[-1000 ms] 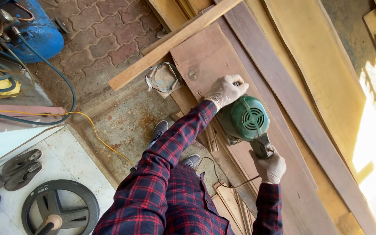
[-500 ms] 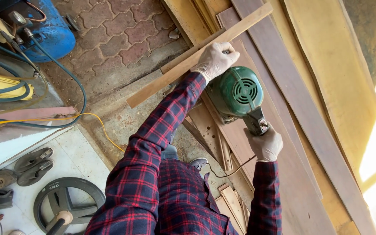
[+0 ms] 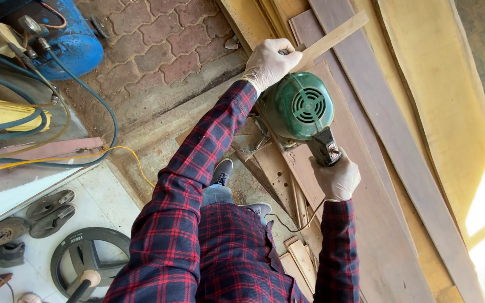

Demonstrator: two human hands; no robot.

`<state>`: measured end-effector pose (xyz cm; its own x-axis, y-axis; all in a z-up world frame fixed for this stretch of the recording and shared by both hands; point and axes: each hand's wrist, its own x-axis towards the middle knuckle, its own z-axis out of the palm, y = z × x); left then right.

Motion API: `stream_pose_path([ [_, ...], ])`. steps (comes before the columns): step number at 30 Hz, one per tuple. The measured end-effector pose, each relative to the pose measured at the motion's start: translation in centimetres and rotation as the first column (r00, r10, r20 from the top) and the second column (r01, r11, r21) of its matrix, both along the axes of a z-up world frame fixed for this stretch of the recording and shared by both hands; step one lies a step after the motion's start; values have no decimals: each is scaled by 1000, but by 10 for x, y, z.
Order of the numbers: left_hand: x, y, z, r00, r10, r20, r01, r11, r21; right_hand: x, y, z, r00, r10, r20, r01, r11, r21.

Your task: The person sands long wooden planks laid across supports using electric sanders. They first run a green handheld sander along the plank surfaces, reposition the planks, then switch to a teal orbital sander and continue sanding the wood surfaces, moving the tool back and forth along the boards.

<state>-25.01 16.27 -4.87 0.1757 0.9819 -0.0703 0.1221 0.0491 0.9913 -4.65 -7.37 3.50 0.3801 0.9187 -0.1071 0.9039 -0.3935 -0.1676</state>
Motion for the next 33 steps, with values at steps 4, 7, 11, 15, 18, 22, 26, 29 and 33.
stream_pose_path([
  [4,4,-3,-3,999,11,39,-13,999,49,-1,-5,2,1000,-7,-5,7,1000,8],
  [7,8,-6,-3,1000,-11,28,10,999,37,-1,-9,2,1000,-20,-10,20,1000,17],
  [11,21,-5,-4,997,9,77,-16,996,92,14,-8,4,1000,-18,9,17,998,56],
  [15,48,4,-1,1000,4,-19,-2,997,75,34,-9,2,999,-29,19,27,996,90],
  [18,67,15,-7,997,-43,56,37,993,111,48,-6,1,998,-55,15,54,996,75],
  [22,86,30,8,995,-101,-14,102,995,18,61,4,4,995,-98,18,97,994,55],
  [26,102,51,13,995,-92,-43,92,996,3,72,20,6,995,-102,-9,102,992,77],
  [29,115,65,11,990,-114,-79,116,993,22,76,32,12,992,-122,-27,124,990,63],
  [33,130,80,14,987,-143,-67,143,990,-5,86,43,10,989,-147,-19,147,987,58],
])
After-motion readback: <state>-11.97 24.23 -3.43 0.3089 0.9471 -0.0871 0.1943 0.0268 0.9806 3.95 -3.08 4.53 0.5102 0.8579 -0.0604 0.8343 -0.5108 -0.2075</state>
